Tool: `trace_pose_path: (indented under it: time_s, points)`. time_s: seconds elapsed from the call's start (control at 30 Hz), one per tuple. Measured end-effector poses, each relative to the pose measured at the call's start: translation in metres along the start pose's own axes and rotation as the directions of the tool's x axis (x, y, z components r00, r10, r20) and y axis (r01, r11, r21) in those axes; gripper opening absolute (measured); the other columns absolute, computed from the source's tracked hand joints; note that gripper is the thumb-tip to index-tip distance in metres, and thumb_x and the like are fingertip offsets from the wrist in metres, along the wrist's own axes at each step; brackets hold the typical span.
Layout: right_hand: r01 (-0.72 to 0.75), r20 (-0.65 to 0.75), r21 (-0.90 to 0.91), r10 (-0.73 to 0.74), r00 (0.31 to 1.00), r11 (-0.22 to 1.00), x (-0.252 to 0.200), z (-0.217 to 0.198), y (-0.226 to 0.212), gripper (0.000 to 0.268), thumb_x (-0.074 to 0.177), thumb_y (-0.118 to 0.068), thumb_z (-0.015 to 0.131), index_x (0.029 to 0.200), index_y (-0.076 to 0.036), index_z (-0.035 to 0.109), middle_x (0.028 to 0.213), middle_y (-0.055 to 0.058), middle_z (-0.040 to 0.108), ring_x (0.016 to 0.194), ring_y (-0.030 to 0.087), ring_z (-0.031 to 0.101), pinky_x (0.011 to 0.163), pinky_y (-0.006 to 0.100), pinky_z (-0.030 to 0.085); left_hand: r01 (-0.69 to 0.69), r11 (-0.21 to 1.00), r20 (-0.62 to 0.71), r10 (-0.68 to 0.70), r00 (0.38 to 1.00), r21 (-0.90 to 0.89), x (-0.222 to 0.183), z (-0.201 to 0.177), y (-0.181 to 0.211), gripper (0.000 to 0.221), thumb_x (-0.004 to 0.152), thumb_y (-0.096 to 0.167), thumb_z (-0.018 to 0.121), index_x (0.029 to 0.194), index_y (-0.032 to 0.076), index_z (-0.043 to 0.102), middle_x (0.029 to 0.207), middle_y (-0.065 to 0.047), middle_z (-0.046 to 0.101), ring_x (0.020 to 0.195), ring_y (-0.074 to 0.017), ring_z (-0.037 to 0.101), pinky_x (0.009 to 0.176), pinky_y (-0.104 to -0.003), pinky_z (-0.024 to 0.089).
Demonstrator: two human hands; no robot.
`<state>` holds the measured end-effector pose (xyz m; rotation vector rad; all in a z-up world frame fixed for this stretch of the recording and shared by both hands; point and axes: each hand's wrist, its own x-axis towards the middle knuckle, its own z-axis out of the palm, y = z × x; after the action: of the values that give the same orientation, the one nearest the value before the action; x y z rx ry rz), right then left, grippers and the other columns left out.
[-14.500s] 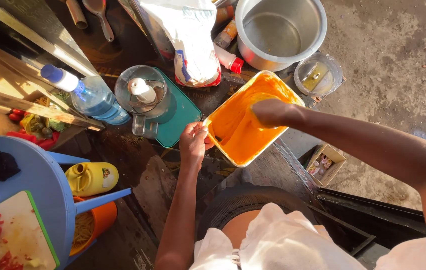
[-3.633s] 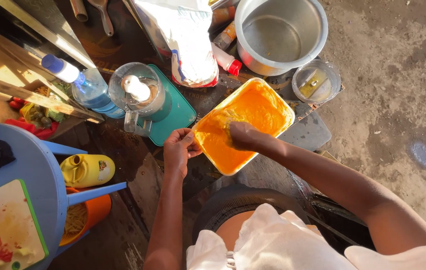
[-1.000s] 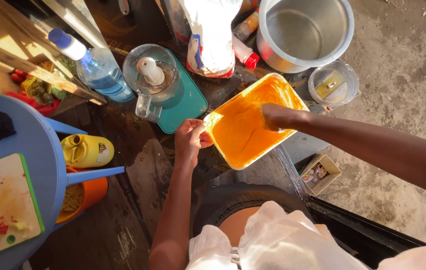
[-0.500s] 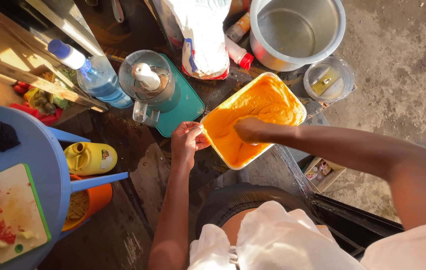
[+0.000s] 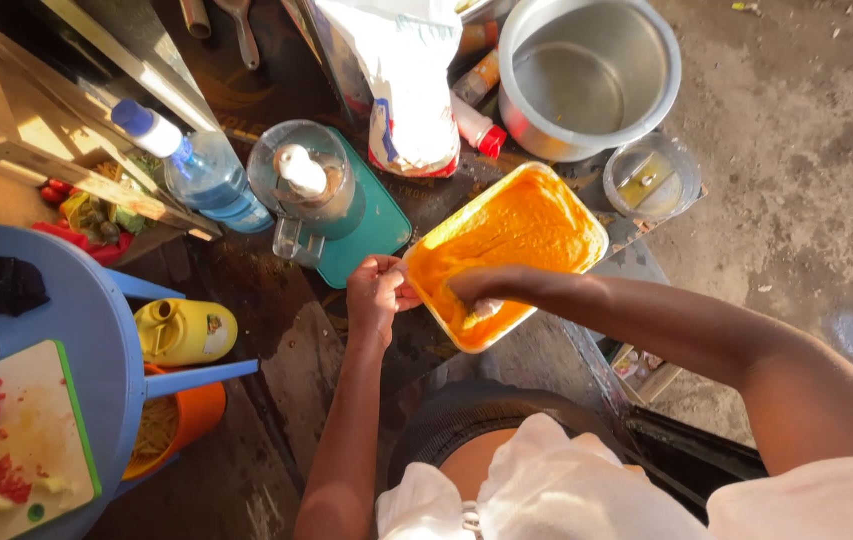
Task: Mixing a thick yellow batter or dough in a container by hand and adding liquid from a pot to adjust the texture.
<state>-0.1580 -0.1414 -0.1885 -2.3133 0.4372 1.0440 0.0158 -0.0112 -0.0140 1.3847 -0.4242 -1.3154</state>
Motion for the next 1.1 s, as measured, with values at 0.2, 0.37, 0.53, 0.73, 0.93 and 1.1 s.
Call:
trace_pose_path:
  time_s: [0.2, 0.37, 0.53, 0.73, 0.93, 1.1]
  points:
    - [-0.057, 0.009, -0.014, 0.057, 0.998, 0.998, 0.010, 0.004, 0.023, 0.027, 0.087, -0.037, 0.073, 0.088, -0.010, 0.076, 0.085, 0.011, 0.073, 0.075, 0.029, 0.070, 0.066, 0.045, 0.054, 0.001, 1.000, -0.012, -0.001, 1.000, 0.010, -0.007, 0.005, 0.009, 0.019, 0.095, 0.011, 0.069, 0.104, -0.006, 0.065, 0.077, -0.022, 0.062, 0.066, -0.0313, 0.073, 0.068, -0.054, 0.066]
    - [-0.228, -0.034, 0.468, 0.276, 0.961, 0.854, -0.162, -0.065, -0.017, 0.038, 0.089, -0.018, 0.054, 0.116, 0.006, 0.066, 0.111, 0.020, 0.069, 0.106, 0.040, 0.067, 0.095, 0.044, 0.053, -0.005, 1.000, -0.014, 0.004, 1.000, -0.016, 0.006, -0.006, -0.011, 0.018, 0.093, 0.011, 0.070, 0.104, -0.003, 0.065, 0.078, -0.020, 0.062, 0.064, -0.0294, 0.072, 0.064, -0.052, 0.067]
    - [-0.346, -0.156, 0.179, 0.374, 0.914, 0.921, -0.102, -0.011, 0.038, 0.029, 0.082, -0.021, 0.069, 0.106, -0.006, 0.070, 0.106, 0.015, 0.075, 0.104, 0.038, 0.071, 0.089, 0.049, 0.057, 0.000, 1.000, -0.010, 0.000, 1.000, -0.029, 0.002, -0.001, -0.006, 0.019, 0.092, 0.011, 0.071, 0.104, -0.002, 0.064, 0.080, -0.018, 0.061, 0.063, -0.0278, 0.072, 0.064, -0.050, 0.067]
    - [-0.327, -0.327, -0.147, 0.267, 0.907, 0.933, -0.027, 0.021, 0.034, 0.019, 0.082, -0.027, 0.067, 0.090, -0.012, 0.075, 0.084, 0.008, 0.074, 0.083, 0.028, 0.076, 0.070, 0.040, 0.059, 0.025, 0.999, -0.047, -0.024, 0.999, 0.029, -0.001, 0.005, 0.005, 0.018, 0.095, 0.011, 0.068, 0.105, -0.003, 0.066, 0.081, -0.021, 0.061, 0.064, -0.0314, 0.074, 0.068, -0.052, 0.065]
    - [-0.077, -0.444, 0.154, 0.139, 0.885, 0.985, -0.091, -0.016, 0.033, 0.019, 0.082, -0.033, 0.074, 0.087, -0.015, 0.079, 0.083, 0.007, 0.077, 0.081, 0.034, 0.075, 0.075, 0.041, 0.059, -0.009, 1.000, -0.010, 0.009, 1.000, -0.006, 0.005, 0.000, -0.001, 0.022, 0.095, 0.014, 0.071, 0.107, -0.003, 0.065, 0.082, -0.022, 0.061, 0.066, -0.0319, 0.074, 0.069, -0.053, 0.065]
    - [-0.043, -0.443, 0.752, 0.553, 0.706, 0.657, -0.159, -0.011, 0.056, 0.029, 0.077, -0.034, 0.079, 0.079, -0.006, 0.075, 0.075, 0.012, 0.075, 0.079, 0.031, 0.073, 0.069, 0.039, 0.056, 0.065, 0.994, -0.047, -0.061, 0.997, 0.083, -0.010, 0.006, 0.015, 0.017, 0.098, 0.012, 0.066, 0.110, 0.000, 0.066, 0.087, -0.023, 0.062, 0.067, -0.0311, 0.075, 0.072, -0.051, 0.065]
